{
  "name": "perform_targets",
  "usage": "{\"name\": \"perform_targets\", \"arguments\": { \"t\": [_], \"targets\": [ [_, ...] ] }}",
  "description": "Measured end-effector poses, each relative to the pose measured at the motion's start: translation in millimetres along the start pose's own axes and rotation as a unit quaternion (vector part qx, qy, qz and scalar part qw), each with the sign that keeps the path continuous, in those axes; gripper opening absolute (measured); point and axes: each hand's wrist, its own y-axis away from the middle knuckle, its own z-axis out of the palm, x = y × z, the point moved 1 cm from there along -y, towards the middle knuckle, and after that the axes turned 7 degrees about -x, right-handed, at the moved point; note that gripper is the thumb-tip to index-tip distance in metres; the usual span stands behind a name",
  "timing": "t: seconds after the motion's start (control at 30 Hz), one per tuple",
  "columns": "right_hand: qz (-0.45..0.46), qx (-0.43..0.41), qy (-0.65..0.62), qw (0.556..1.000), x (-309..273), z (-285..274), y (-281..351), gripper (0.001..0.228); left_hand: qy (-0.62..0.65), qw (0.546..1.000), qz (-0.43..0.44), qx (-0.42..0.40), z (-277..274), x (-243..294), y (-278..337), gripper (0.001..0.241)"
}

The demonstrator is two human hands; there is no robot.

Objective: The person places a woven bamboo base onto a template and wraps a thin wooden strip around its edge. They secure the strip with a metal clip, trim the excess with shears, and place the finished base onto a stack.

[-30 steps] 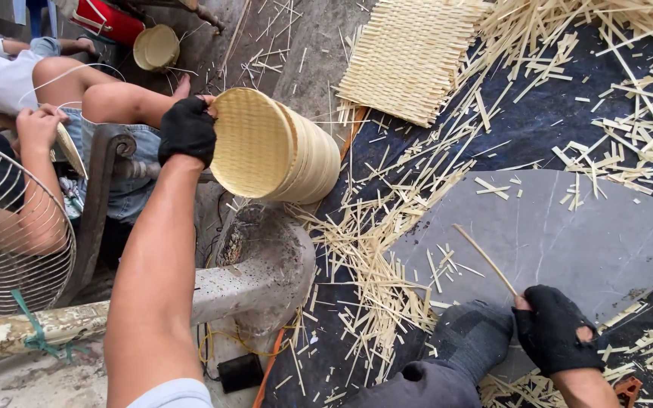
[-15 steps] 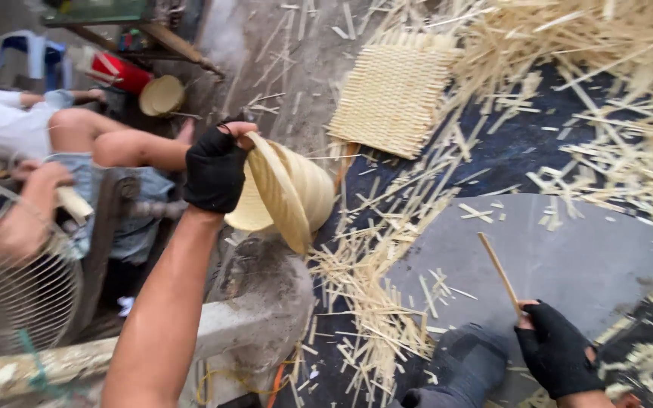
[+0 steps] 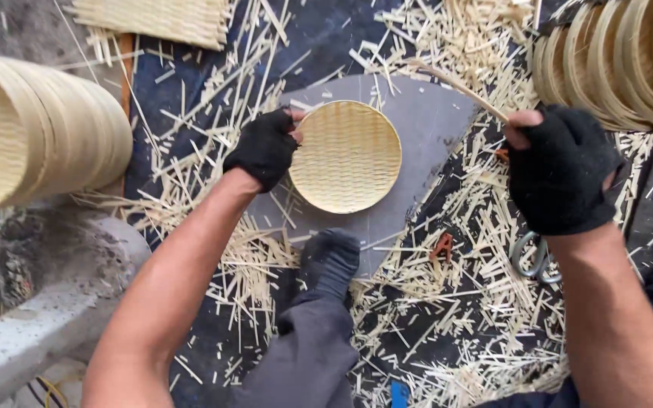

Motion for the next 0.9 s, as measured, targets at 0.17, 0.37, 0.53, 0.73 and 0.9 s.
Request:
{"name": "perform_targets", "arguments": {
  "t": [0.17,0.37,0.53,0.73,0.9],
  "targets": [
    [-0.125,-0.035,0.083,0.988,-13.3,3.7,-35.5,0.012,-0.088,0.990,0.114,-0.006,-3.6,20.2,-11.2,0.032],
    [-0.116,-0.122,0.124,0.978,22.5,78.3,-13.8,0.012,-0.126,0.984,0.089,-0.088,23.2,10.9,-68.0,0.020],
    [-0.116,-0.151,0.102,0.976,18.1,106.1,-7.7,0.018,-0.040,0.981,0.028,-0.186,23.1,8.5,-73.7,0.019],
    [-0.137,-0.145,0.098,0.975,6.8,134.1,-14.1,0.013,-0.015,0.985,0.049,-0.164,26.7,2.8,-60.9,0.019],
    [-0.134,-0.102,0.105,0.980,3.1,141.0,-13.7,0.012,-0.089,0.977,0.179,-0.071,18.6,23.0,-23.9,0.029]
  ]
}}
